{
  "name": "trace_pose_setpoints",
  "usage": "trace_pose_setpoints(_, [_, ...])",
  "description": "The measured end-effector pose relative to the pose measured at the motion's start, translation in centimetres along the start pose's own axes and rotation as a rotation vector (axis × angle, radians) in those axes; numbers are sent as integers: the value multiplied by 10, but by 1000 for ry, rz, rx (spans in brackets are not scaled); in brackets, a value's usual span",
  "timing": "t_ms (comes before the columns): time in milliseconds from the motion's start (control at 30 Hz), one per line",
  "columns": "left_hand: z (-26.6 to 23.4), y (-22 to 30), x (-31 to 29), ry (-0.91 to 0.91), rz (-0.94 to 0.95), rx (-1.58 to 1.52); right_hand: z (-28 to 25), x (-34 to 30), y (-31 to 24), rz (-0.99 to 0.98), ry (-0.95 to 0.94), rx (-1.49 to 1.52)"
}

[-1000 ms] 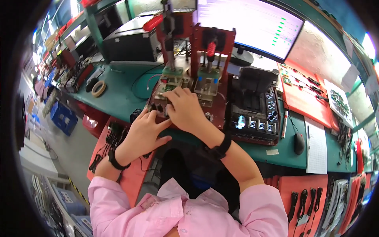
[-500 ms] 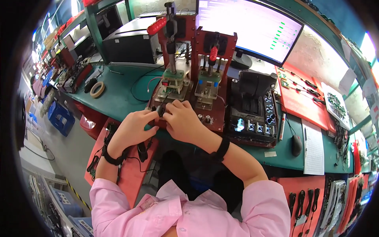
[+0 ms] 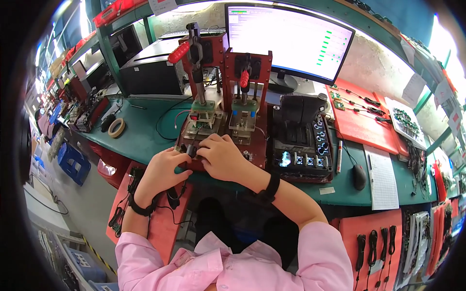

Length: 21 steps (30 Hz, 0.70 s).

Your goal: The person picks up a circuit board and cable, places the board into a testing fixture, and pulls a lever. They press buttons on a control panel, use a computer mouse, and then remove the board and cable to place them on a foam tray before repeating the process.

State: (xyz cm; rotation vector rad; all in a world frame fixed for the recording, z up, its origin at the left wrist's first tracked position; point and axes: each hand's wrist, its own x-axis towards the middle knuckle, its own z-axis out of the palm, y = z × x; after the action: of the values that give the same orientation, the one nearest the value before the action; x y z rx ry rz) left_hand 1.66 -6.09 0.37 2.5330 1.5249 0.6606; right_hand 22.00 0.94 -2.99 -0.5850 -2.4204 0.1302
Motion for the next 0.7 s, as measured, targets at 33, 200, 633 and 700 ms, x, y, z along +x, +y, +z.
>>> trace_pose_setpoints(33, [1,0,0,0,1,9,0,1,0,30,27,-10])
trace_pose_setpoints(200, [2,0,1,8,20,40,-3,2,-2,96,26,-150])
trace_pose_setpoints(633, [4,1,-2,60,1,25,7,10,8,112,93,-121])
trace_pose_setpoints(700, [5,0,-2,56,-10,8,-3,8,4,143,8,-137])
